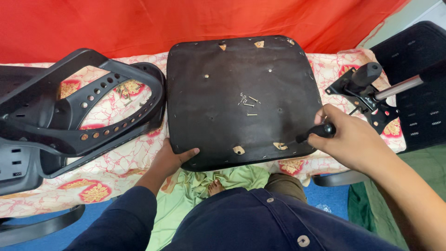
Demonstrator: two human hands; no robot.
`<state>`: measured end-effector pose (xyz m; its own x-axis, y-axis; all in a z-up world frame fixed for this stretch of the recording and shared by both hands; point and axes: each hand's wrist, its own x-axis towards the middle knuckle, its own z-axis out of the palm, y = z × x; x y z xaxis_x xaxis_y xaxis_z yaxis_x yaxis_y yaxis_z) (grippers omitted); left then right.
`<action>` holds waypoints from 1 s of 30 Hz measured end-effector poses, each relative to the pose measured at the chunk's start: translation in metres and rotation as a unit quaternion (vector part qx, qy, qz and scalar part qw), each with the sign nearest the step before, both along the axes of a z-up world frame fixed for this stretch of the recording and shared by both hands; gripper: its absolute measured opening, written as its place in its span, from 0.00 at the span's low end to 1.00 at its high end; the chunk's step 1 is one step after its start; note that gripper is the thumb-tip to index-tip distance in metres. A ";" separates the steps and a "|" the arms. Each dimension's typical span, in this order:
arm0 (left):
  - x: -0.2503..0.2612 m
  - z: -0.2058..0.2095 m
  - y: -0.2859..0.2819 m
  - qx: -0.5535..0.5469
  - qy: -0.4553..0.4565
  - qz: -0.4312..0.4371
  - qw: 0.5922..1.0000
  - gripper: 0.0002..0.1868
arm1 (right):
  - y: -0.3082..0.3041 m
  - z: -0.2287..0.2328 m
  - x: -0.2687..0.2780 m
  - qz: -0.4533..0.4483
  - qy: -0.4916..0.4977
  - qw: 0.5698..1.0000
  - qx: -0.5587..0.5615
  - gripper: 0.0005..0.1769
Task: The person uses a screwdriver to fasten screws into the underside of a black chair seat. They hold the seat steady with one hand while turning the screwdriver with the other, working on multiple screw holes.
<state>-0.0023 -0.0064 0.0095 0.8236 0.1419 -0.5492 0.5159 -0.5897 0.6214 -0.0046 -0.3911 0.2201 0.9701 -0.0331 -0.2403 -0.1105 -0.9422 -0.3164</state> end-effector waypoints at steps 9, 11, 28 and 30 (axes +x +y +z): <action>-0.004 -0.007 0.002 -0.038 -0.039 0.009 0.998 0.60 | 0.009 0.000 -0.016 -0.058 0.024 0.997 -0.035 0.22; -0.004 -0.008 0.003 -0.036 -0.039 0.008 0.999 0.60 | 0.010 0.001 -0.019 -0.043 0.001 0.999 -0.013 0.24; -0.011 0.005 0.001 -0.026 -0.051 0.009 0.998 0.58 | 0.012 0.001 -0.015 -0.032 0.002 0.999 -0.041 0.24; -0.011 0.005 0.001 -0.014 -0.044 0.004 0.999 0.58 | 0.011 0.002 -0.015 -0.050 0.021 0.997 -0.059 0.23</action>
<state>-0.0138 -0.0057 0.0150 0.8673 0.1351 -0.4791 0.4642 -0.5671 0.6804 -0.0200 -0.3797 0.2216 0.9496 -0.1595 -0.2700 -0.2166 -0.9562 -0.1970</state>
